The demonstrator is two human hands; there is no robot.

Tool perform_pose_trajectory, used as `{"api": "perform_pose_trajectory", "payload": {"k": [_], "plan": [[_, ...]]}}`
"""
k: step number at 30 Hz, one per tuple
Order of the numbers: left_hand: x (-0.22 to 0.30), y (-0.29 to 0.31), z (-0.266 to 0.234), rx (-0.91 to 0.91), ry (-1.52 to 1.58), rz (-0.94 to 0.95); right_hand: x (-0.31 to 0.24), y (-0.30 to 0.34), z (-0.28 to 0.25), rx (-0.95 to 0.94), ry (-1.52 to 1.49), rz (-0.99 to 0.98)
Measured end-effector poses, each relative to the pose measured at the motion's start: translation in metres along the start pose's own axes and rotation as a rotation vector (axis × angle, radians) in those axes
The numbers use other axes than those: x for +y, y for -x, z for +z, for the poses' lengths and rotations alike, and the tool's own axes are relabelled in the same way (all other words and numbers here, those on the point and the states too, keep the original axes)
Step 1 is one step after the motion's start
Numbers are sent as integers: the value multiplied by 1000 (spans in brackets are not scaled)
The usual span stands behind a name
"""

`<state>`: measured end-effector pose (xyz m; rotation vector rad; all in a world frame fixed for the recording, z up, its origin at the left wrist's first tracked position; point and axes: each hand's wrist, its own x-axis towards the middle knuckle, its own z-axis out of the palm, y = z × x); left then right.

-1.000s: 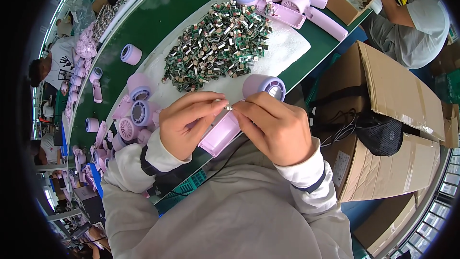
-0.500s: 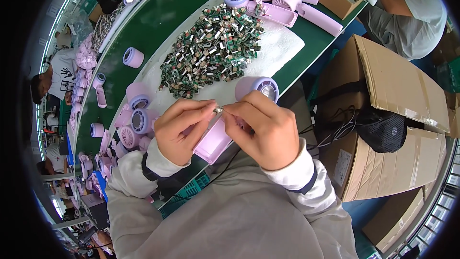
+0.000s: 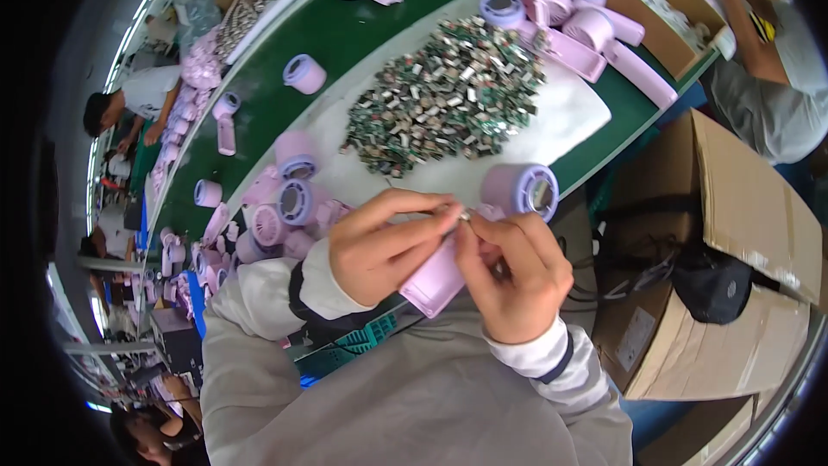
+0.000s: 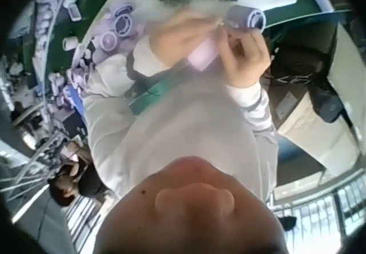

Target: The person assembles a handheld fan by connecting a circuit board to internal wires and fitting it into the handle. They then snap a fan cover onto the housing before placing the assembled fan onto the table.

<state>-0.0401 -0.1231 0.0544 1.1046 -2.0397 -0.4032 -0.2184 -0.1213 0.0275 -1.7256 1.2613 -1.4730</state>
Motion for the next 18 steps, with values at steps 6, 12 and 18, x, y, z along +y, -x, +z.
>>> {"api": "perform_pose_trajectory", "payload": {"k": [6, 12, 18], "plan": [[10, -14, -16, -337, 398, -199, 6, 2, -10, -33, -44, 15], [25, -43, -59, -459, 876, -715, -8, 0, -11, 235, -88, -214], [-48, -67, -155, 206, 901, -649, 7, 2, -32, 154, -13, -202]]}}
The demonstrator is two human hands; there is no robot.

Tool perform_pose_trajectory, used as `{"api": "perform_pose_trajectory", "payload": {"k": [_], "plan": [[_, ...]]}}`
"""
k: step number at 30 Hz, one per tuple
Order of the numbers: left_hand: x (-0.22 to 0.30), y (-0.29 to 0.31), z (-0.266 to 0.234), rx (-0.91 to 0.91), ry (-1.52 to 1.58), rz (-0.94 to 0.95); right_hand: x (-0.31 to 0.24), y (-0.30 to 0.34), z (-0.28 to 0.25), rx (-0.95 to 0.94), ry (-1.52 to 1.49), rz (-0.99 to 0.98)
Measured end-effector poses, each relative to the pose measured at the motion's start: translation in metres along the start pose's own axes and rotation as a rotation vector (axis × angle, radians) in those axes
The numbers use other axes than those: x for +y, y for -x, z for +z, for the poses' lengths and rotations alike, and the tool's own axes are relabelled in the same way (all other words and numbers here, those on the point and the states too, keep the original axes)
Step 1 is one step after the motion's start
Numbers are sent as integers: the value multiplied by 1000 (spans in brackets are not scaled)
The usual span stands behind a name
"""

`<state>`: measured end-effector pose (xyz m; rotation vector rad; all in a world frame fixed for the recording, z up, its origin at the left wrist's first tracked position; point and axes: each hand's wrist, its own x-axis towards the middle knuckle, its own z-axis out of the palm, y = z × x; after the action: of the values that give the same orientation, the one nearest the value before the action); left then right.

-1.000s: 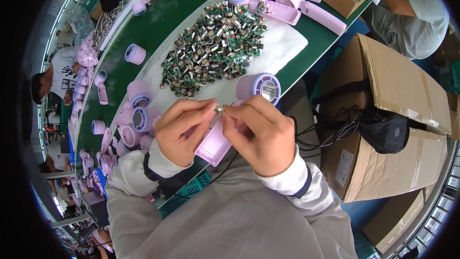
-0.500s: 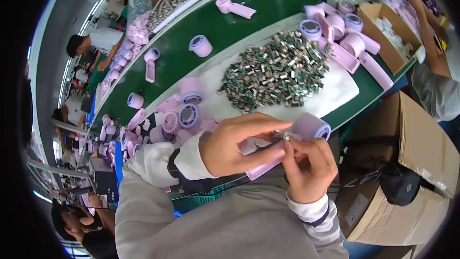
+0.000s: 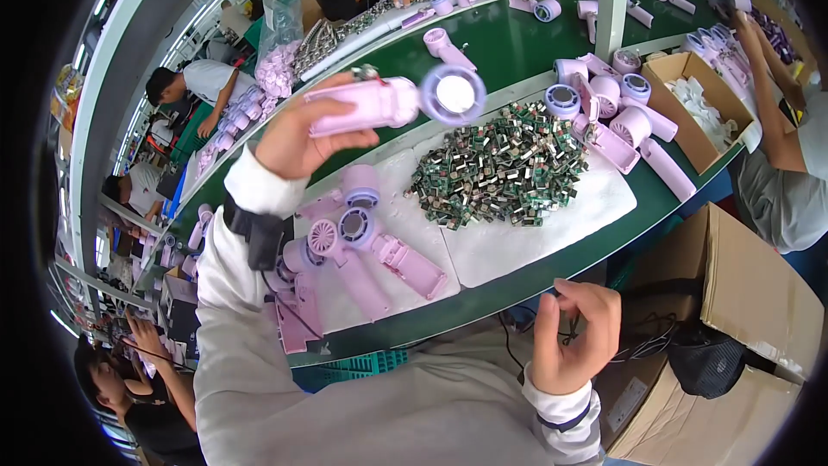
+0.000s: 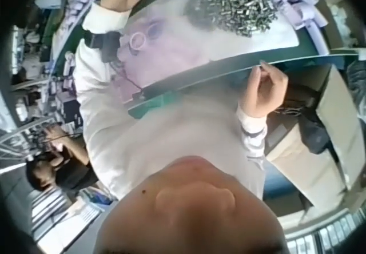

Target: The person assembles a handheld fan by connecting a circuit board to internal wires and fitting it into the handle. They then snap a fan cover onto the housing before placing the assembled fan onto the table.

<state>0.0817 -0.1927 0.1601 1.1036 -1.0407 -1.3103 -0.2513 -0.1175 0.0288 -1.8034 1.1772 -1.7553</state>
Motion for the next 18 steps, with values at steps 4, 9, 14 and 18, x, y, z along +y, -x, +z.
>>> {"api": "perform_pose_trajectory", "payload": {"k": [4, 9, 14, 18], "plan": [[-10, -59, -132, 373, 93, 42, 14, 6, 14, -165, -80, 227], [-68, -105, -212, 701, 145, 18, 37, 21, 44, -264, 118, 74], [-75, -110, -155, 564, -1308, -413, 40, 23, 46, -332, 238, 9], [-87, -127, -141, 361, -1630, 471, 39, 26, 53, -366, 290, -25]]}}
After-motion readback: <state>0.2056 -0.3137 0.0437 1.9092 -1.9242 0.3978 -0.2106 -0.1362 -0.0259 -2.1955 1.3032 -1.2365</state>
